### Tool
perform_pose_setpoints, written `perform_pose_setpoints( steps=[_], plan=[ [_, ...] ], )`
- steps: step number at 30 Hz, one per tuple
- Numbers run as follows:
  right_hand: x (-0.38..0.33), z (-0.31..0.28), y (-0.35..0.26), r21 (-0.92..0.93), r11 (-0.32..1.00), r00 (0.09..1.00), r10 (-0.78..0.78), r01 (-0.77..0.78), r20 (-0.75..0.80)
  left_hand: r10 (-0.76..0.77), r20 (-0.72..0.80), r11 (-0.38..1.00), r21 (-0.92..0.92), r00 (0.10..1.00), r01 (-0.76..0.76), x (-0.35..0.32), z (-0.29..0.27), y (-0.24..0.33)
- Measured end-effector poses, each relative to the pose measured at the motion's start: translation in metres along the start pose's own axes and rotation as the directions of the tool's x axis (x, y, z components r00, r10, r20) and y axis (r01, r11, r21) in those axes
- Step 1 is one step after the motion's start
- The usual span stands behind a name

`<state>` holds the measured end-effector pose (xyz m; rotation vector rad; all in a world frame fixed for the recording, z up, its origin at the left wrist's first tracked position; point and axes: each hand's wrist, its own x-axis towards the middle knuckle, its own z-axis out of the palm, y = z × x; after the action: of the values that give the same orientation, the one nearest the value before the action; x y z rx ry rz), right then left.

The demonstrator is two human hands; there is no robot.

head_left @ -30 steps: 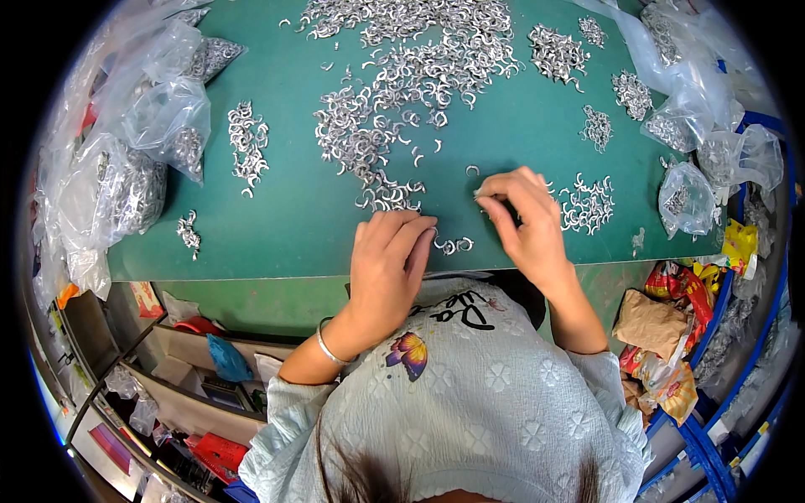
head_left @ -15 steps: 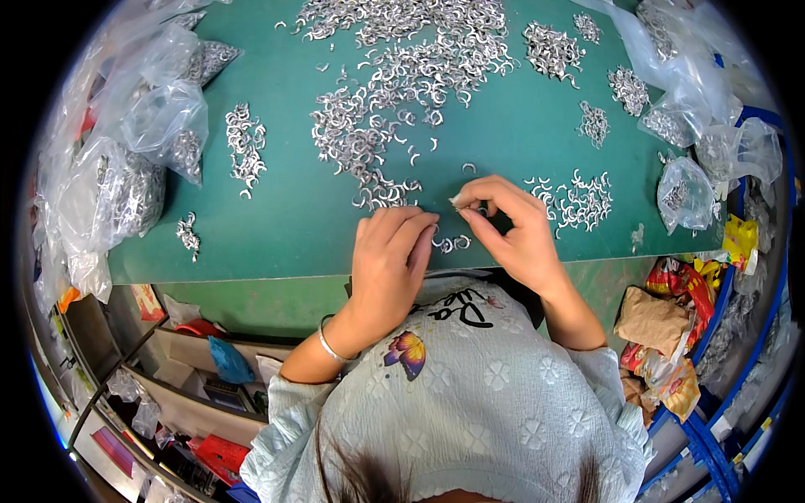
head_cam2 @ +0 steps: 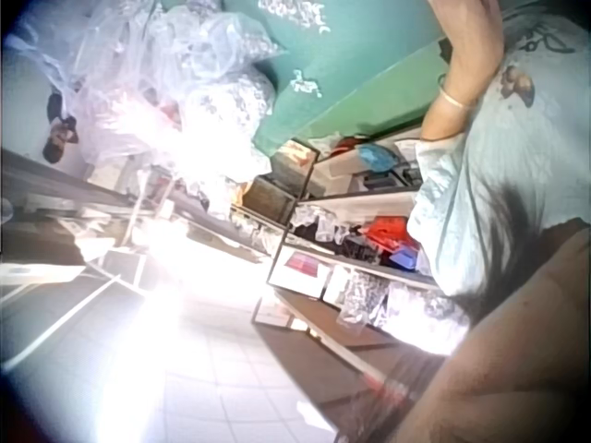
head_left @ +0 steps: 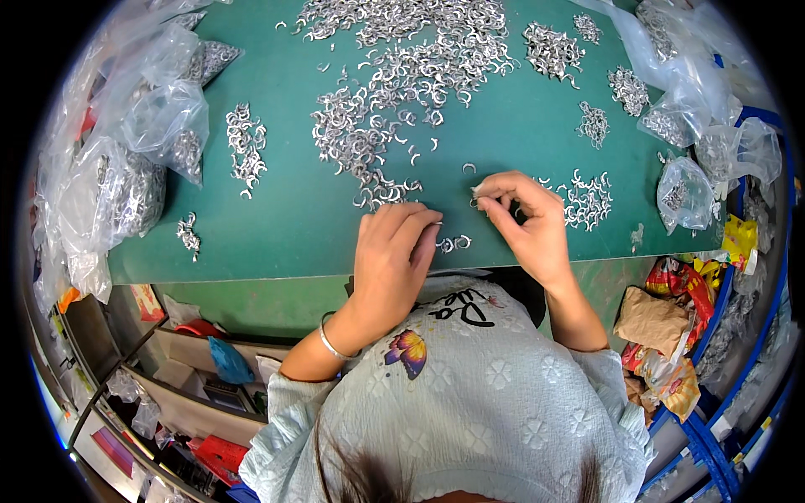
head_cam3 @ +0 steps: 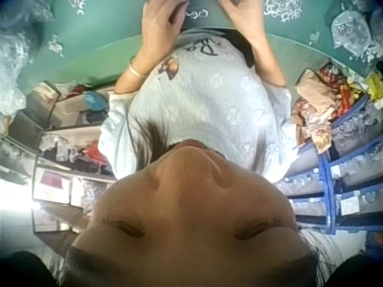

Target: The person is sorting and arranging small crescent-shaped metal clips on a green workbench by hand, moving them into piles.

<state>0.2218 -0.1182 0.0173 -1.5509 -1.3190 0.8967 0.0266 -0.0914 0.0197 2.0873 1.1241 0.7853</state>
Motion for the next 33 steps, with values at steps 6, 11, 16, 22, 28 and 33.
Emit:
perform_pose_setpoints(
  steps=[6,11,16,22,28,33],
  plan=[
    [0.0,-0.019,0.002,-0.385,0.915,0.991,-0.131,0.122,0.002,0.016,-0.005,1.0,0.012,1.0,-0.016,0.004,0.003,0.0],
    [-0.005,-0.017,-0.002,-0.531,0.816,0.966,-0.256,0.228,0.021,0.057,-0.014,0.998,0.019,0.998,-0.056,0.005,0.008,-0.004],
    [-0.015,-0.005,0.001,-0.558,0.784,0.96,-0.256,0.274,0.112,0.073,-0.006,0.997,0.019,0.997,-0.073,0.008,0.01,-0.003],
    [-0.017,-0.026,0.002,-0.759,0.645,0.973,-0.218,0.091,-0.069,0.059,-0.026,0.998,0.03,0.998,-0.059,0.004,0.009,-0.005],
    [0.009,0.001,0.0,-0.584,0.777,0.955,-0.296,0.235,-0.009,0.054,0.005,0.998,0.025,0.999,-0.054,0.011,0.01,0.002],
    [0.003,-0.019,-0.001,-0.637,0.749,0.961,-0.271,0.182,-0.044,0.028,-0.035,0.999,0.033,0.999,-0.027,0.008,0.007,0.001]
  ],
)
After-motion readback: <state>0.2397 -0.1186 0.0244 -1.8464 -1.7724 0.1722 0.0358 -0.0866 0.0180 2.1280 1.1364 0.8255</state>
